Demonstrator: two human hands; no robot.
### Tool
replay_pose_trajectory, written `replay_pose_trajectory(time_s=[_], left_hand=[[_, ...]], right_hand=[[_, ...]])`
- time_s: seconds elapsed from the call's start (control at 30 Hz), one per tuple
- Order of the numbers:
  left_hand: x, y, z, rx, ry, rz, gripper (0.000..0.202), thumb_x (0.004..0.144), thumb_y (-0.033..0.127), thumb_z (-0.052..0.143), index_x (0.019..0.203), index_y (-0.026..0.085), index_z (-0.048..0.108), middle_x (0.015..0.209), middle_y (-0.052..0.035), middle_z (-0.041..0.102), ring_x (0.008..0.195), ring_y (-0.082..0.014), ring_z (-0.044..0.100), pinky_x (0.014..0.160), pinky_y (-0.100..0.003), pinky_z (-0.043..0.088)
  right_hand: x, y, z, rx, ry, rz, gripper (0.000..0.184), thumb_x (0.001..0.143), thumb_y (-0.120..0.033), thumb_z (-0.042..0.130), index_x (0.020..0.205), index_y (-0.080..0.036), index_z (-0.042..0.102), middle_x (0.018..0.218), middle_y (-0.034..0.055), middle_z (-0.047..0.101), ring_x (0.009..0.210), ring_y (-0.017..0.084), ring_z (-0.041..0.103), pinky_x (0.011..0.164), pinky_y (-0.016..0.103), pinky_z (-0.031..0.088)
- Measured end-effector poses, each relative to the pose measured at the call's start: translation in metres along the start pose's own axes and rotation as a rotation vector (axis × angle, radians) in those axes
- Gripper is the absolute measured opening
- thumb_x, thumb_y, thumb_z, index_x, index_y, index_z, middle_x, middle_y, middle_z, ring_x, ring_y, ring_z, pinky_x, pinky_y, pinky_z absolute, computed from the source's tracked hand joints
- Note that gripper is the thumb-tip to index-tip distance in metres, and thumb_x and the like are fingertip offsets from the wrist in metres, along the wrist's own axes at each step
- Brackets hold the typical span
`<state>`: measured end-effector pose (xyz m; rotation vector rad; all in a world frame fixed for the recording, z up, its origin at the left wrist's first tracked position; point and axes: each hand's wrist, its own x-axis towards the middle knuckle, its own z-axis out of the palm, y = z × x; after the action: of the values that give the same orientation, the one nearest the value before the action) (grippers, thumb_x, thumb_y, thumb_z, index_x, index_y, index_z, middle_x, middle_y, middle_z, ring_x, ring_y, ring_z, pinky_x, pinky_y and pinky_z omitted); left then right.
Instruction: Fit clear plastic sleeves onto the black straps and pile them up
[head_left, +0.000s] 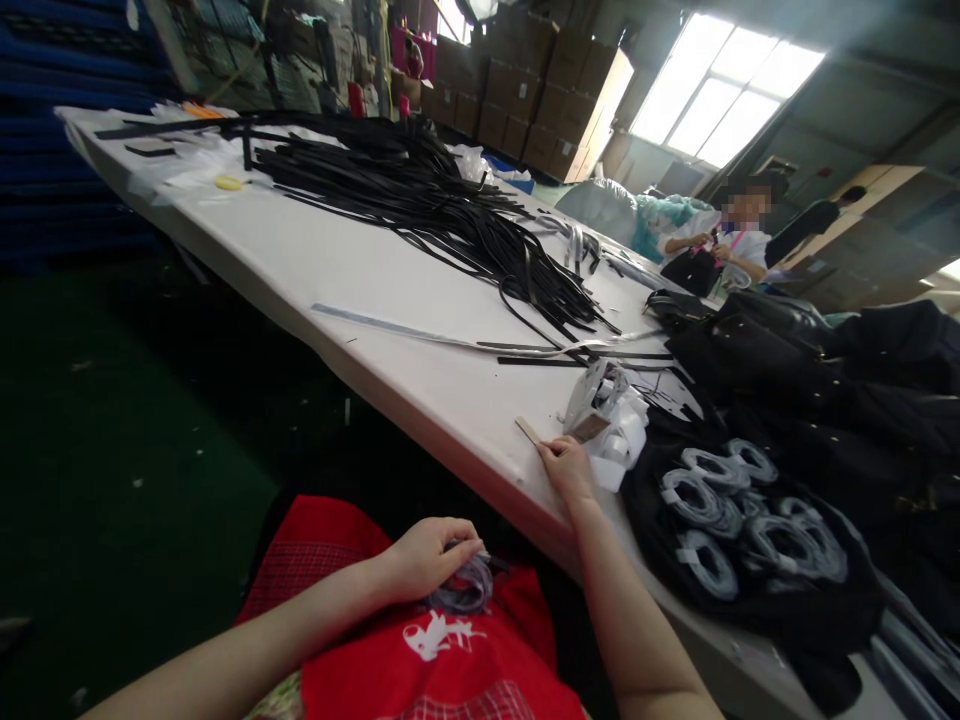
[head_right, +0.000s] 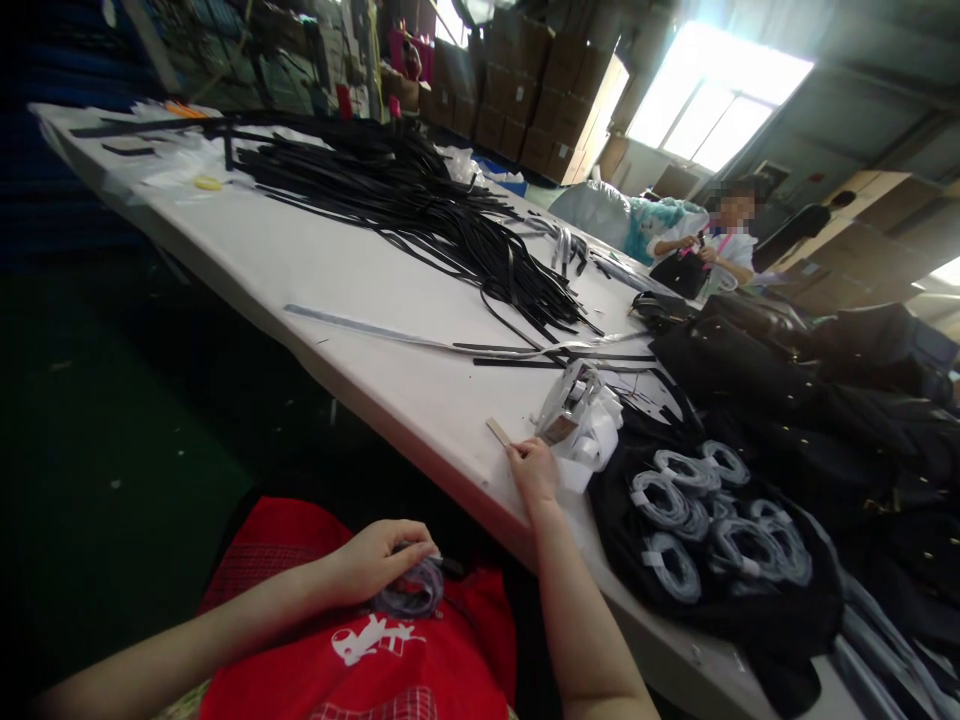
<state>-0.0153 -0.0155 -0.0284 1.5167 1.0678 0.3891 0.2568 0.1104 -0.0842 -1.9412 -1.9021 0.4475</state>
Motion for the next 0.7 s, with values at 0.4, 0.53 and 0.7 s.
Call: replay_pose_trajectory(time_s=[0.4, 0.53, 0.7], left_hand=[[-0.001, -0.004, 0.0, -0.028, 0.014, -0.02, 0.035, 0.091, 0.043, 0.048, 0.087, 0.017, 0.071, 0.085, -0.0031, 0.073, 0.08, -0.0185, 0.065, 0.073, -0.024, 0.047], [-0.002, -0.008, -0.002, -0.108, 0.001, -0.043, 0.039, 0.089, 0.048, 0.049, 0.089, 0.016, 0.071, 0.085, -0.004, 0.073, 0.079, -0.0192, 0.066, 0.072, -0.025, 0.049], [-0.002, -0.011, -0.007, -0.17, -0.051, -0.063, 0.042, 0.085, 0.052, 0.055, 0.094, 0.015, 0.074, 0.09, -0.0066, 0.075, 0.084, -0.0218, 0.068, 0.074, -0.026, 0.051]], right_hand=[[0.003, -0.016, -0.014, -0.33, -0.153, -0.109, 0.025, 0.097, -0.025, 0.046, 0.103, -0.018, 0.069, 0.102, 0.0115, 0.066, 0.098, 0.02, 0.06, 0.087, 0.028, 0.042], [0.009, -0.022, -0.013, -0.4, -0.166, -0.086, 0.022, 0.094, -0.019, 0.047, 0.104, -0.016, 0.066, 0.106, 0.0126, 0.066, 0.1, 0.02, 0.061, 0.086, 0.027, 0.041], [0.025, -0.033, -0.017, -0.425, -0.115, 0.036, 0.024, 0.096, -0.029, 0.047, 0.095, -0.016, 0.067, 0.096, 0.0112, 0.07, 0.086, 0.02, 0.064, 0.074, 0.027, 0.043]])
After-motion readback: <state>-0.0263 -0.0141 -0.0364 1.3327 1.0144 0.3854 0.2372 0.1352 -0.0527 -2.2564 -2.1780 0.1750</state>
